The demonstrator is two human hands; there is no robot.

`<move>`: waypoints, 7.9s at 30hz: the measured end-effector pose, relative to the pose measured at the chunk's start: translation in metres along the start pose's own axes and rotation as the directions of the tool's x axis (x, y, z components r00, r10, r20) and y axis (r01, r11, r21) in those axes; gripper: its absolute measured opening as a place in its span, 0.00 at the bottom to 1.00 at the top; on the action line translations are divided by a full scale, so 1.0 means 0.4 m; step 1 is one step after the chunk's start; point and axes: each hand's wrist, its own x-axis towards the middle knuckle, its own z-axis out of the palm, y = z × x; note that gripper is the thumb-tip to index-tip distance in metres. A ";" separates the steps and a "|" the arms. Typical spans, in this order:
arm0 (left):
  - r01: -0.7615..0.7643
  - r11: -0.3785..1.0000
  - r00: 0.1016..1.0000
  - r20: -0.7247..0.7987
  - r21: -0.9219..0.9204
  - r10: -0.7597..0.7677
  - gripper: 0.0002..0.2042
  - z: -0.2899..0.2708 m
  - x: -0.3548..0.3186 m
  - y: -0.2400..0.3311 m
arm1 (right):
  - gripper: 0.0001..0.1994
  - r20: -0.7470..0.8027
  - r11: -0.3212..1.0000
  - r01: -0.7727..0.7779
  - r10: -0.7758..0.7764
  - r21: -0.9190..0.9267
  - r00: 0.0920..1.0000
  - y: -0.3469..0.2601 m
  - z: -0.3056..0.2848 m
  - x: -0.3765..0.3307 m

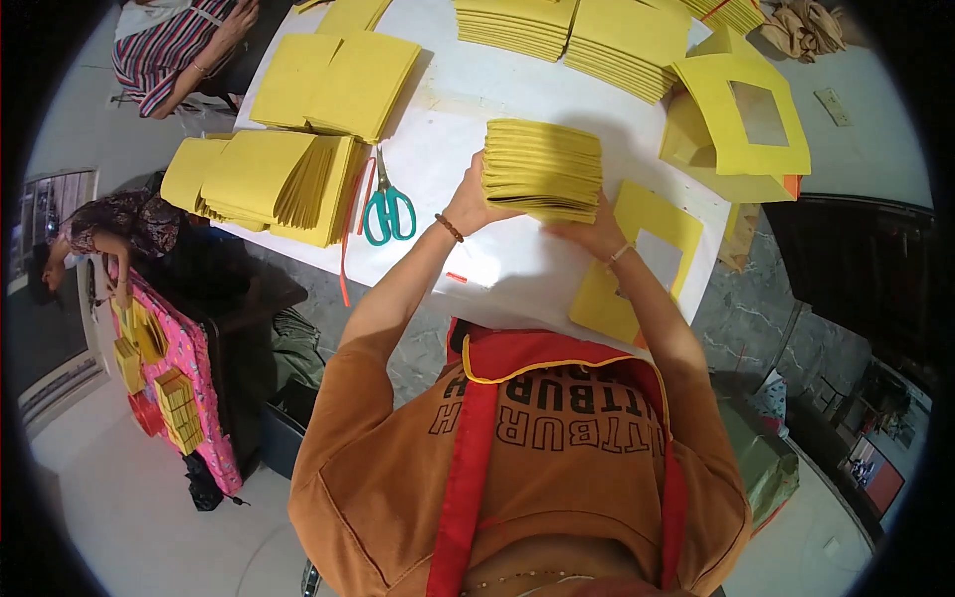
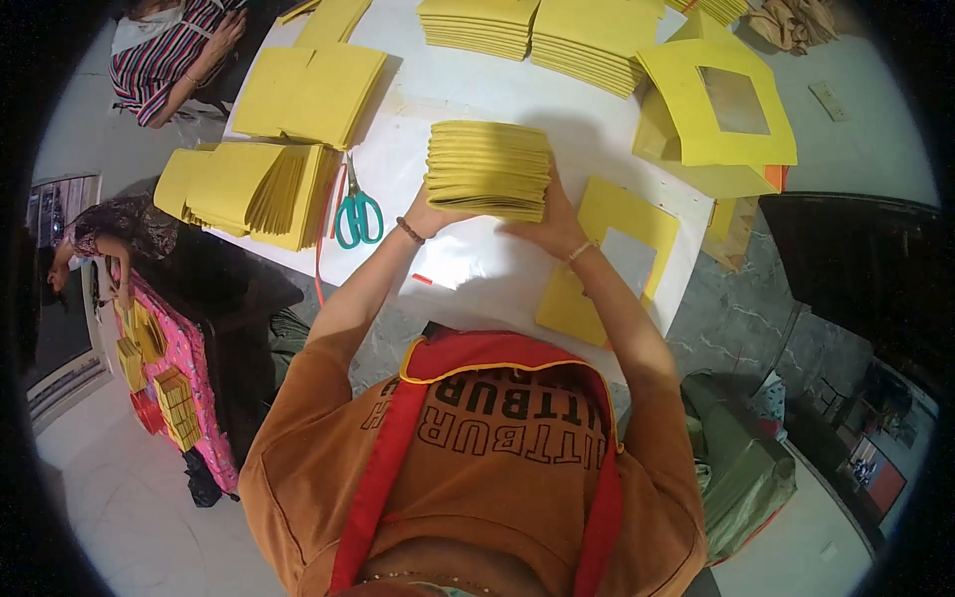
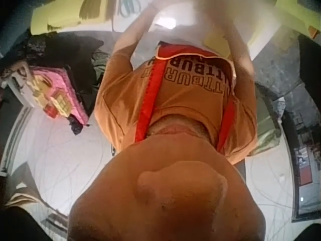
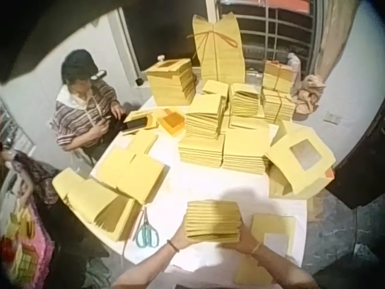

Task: Folding yellow paper envelopes and organizing them on a table.

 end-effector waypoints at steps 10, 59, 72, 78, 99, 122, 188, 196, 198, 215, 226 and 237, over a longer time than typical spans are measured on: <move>-0.185 0.975 0.982 0.019 -0.126 0.189 0.58 -0.091 0.063 0.321 | 0.43 -0.106 0.939 0.082 -0.049 0.335 0.993 0.060 -0.012 0.059; -0.352 0.382 0.836 0.470 0.855 -0.283 0.54 0.036 0.070 0.408 | 0.54 -0.252 0.966 0.237 -0.204 0.106 0.946 0.138 -0.017 0.047; -0.189 0.977 0.981 0.069 0.103 0.183 0.57 -0.016 -0.026 0.345 | 0.67 -0.256 0.844 0.287 -0.185 0.453 0.949 -0.015 0.000 -0.021; -0.097 0.993 0.994 0.044 -0.066 0.100 0.54 -0.027 -0.060 0.137 | 0.62 -0.200 0.914 0.374 -0.341 0.156 0.918 -0.001 0.026 0.014; 0.141 0.990 0.977 0.160 0.030 -0.144 0.36 -0.052 -0.061 0.096 | 0.70 -0.129 0.952 0.296 -0.304 -0.075 0.944 -0.059 0.014 0.046; -0.202 0.807 0.968 -0.015 0.555 0.252 0.50 -0.076 -0.062 0.283 | 0.45 -0.097 0.975 0.166 -0.181 -0.145 0.979 0.020 -0.069 0.043; -0.290 0.921 0.920 -0.189 0.259 0.343 0.16 0.096 -0.105 0.450 | 0.25 0.169 -0.364 -0.196 -0.105 0.910 0.980 -0.027 0.090 -0.101; -0.283 0.889 0.884 -0.261 0.360 0.387 0.15 0.162 -0.127 0.462 | 0.23 0.138 -0.243 -0.158 -0.096 0.957 0.986 -0.002 0.086 -0.154; -0.307 0.843 0.859 -0.253 0.442 0.445 0.15 0.176 -0.133 0.464 | 0.23 0.141 -0.250 -0.159 -0.092 0.955 0.986 -0.011 0.079 -0.168; -0.225 0.776 0.830 -0.301 0.589 0.469 0.17 0.253 -0.132 0.490 | 0.24 0.179 -0.313 -0.163 0.023 0.935 0.984 -0.003 0.041 -0.226; -0.168 0.731 0.807 -0.334 0.661 0.487 0.18 0.255 -0.137 0.498 | 0.19 0.183 -0.377 -0.163 0.017 0.912 0.983 -0.018 0.058 -0.231; -0.164 0.776 0.833 -0.336 0.609 0.440 0.20 0.252 -0.144 0.494 | 0.22 0.203 -0.410 -0.181 0.010 0.894 0.979 0.005 0.071 -0.230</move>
